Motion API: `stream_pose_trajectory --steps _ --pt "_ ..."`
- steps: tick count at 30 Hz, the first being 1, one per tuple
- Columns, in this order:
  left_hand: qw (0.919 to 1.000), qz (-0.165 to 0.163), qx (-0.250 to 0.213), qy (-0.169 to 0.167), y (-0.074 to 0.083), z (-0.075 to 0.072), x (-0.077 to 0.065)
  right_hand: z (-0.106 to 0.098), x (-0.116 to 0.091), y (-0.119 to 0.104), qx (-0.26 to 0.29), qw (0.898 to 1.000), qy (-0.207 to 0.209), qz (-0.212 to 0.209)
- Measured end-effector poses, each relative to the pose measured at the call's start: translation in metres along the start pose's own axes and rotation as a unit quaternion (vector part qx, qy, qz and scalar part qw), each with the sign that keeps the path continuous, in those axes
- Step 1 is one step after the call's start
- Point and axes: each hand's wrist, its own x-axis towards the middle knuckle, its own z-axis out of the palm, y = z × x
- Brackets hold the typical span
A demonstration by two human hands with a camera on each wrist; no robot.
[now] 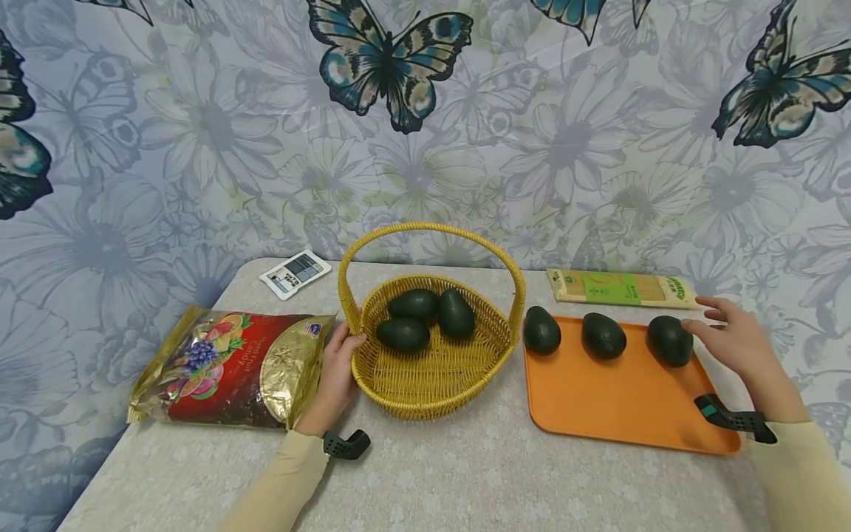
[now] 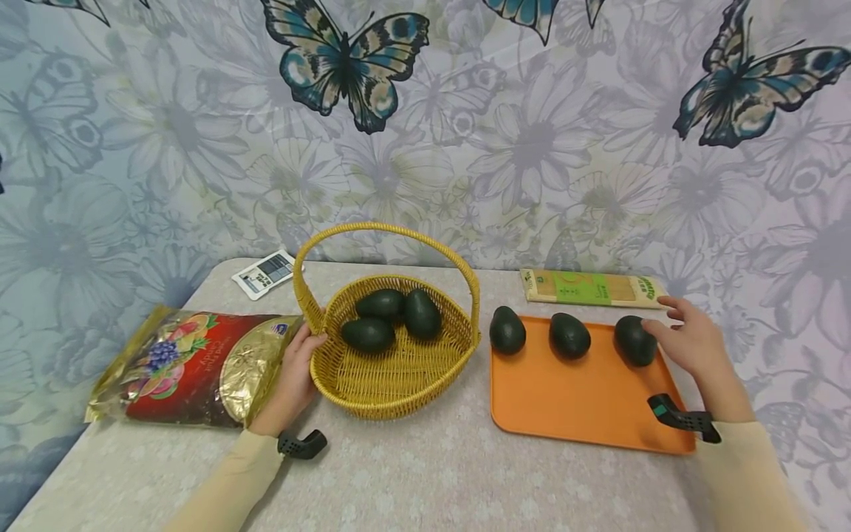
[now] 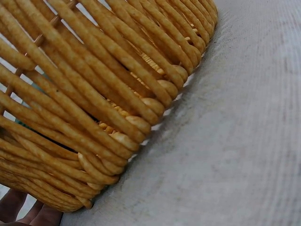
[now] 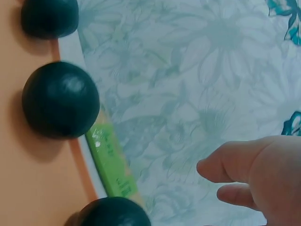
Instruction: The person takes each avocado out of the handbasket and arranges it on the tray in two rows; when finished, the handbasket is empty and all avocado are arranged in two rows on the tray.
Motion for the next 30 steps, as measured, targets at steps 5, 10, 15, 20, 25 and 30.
stream_pose_trajectory --steps 5,10,15,20,25,30 --pt "1.0000 0.005 0.003 -0.005 0.000 -0.002 0.000 -0.001 0.002 -0.008 -0.017 1.000 -0.002 -0.014" --pt "1.0000 0.001 0.004 -0.005 -0.001 -0.001 -0.001 0.008 0.008 -0.003 -0.031 0.999 -0.009 -0.018" --pt "0.9999 0.000 -0.002 -0.010 -0.002 0.001 -0.001 0.015 0.006 0.006 -0.019 1.000 -0.004 0.003" --pt "1.0000 0.000 0.003 -0.005 -0.002 0.000 0.000 0.014 -0.002 -0.009 -0.014 1.000 0.015 -0.020" --pt "1.0000 -0.007 0.001 -0.003 0.000 0.000 0.001 0.017 -0.012 -0.039 -0.015 0.996 0.022 -0.084" --pt "1.0000 -0.004 0.000 -0.008 0.000 -0.001 0.000 0.029 -0.020 -0.072 -0.007 0.990 0.001 -0.143"
